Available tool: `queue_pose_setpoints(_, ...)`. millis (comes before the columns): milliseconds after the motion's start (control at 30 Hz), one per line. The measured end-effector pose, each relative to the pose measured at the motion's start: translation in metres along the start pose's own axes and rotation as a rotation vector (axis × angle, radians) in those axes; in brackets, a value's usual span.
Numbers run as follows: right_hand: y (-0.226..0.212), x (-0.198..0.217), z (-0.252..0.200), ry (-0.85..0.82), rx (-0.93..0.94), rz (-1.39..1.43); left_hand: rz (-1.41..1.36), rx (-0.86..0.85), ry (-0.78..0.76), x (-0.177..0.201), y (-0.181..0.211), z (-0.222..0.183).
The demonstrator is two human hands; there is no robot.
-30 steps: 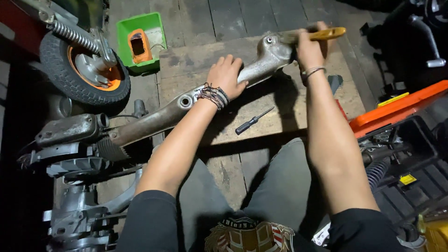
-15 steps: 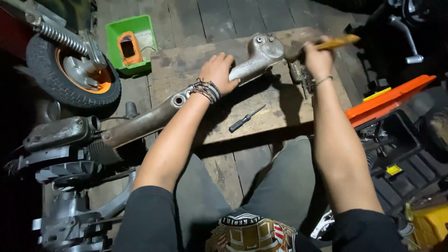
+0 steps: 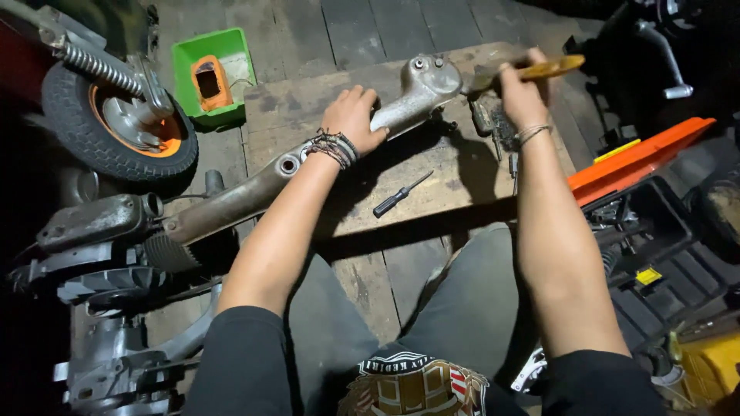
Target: Brushing and cleaning a metal motorcycle component using a small tool to remove debris.
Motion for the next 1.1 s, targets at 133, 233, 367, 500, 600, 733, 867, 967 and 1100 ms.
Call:
queue_pose_setpoints(133, 0.016, 0.0, 0.019, 0.072, -0.021, -0.125, 0.0, 0.002, 0.0, 0.004, 0.0, 0.001)
queue_pose_setpoints(233, -0.01, 0.015, -0.001, 0.18, 0.206, -0.013, 0.003, 0.022, -0.016, 0.0, -0.001, 0.001)
queue_pose_setpoints(367, -0.027, -0.004, -0.024, -0.133, 0.128, -0.174, 0.03, 0.003, -0.006, -0.003, 0.0, -0.002)
queue_pose_setpoints(500, -0.069, -0.005, -0.048, -0.004, 0.489, -0.035, 0.047, -0.026, 0.014, 0.0, 0.004, -0.006)
queue_pose_setpoints(600, -0.102, -0.024, -0.083, -0.266, 0.524, -0.124, 0.062, -0.061, -0.032, 0.006, 0.002, -0.009)
queue_pose_setpoints(733, -0.105, -0.049, -0.095, -0.704, 0.289, -0.052, 0.025, -0.006, -0.015, 0.017, -0.007, -0.023)
queue_pose_setpoints(867, -0.094, -0.039, -0.06, -0.253, 0.539, 0.18, 0.022, 0.06, -0.011, 0.034, -0.021, -0.049)
queue_pose_setpoints(967, -0.098, -0.055, -0.076, -0.29, 0.578, -0.098, -0.005, 0.11, -0.009, 0.045, -0.037, -0.072)
queue_pose_setpoints(1100, -0.122, -0.041, -0.109, -0.623, 0.244, 0.085, -0.01, 0.22, 0.013, 0.052, -0.07, -0.103)
Point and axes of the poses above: each hand's wrist, its own z-axis towards the middle knuckle, its own x-axis out of the back of the hand, y = z × x, the point moved 5 cm from there along z, towards the middle knuckle, and after that the axes turned 15 degrees about -x, right-handed, at the moved point
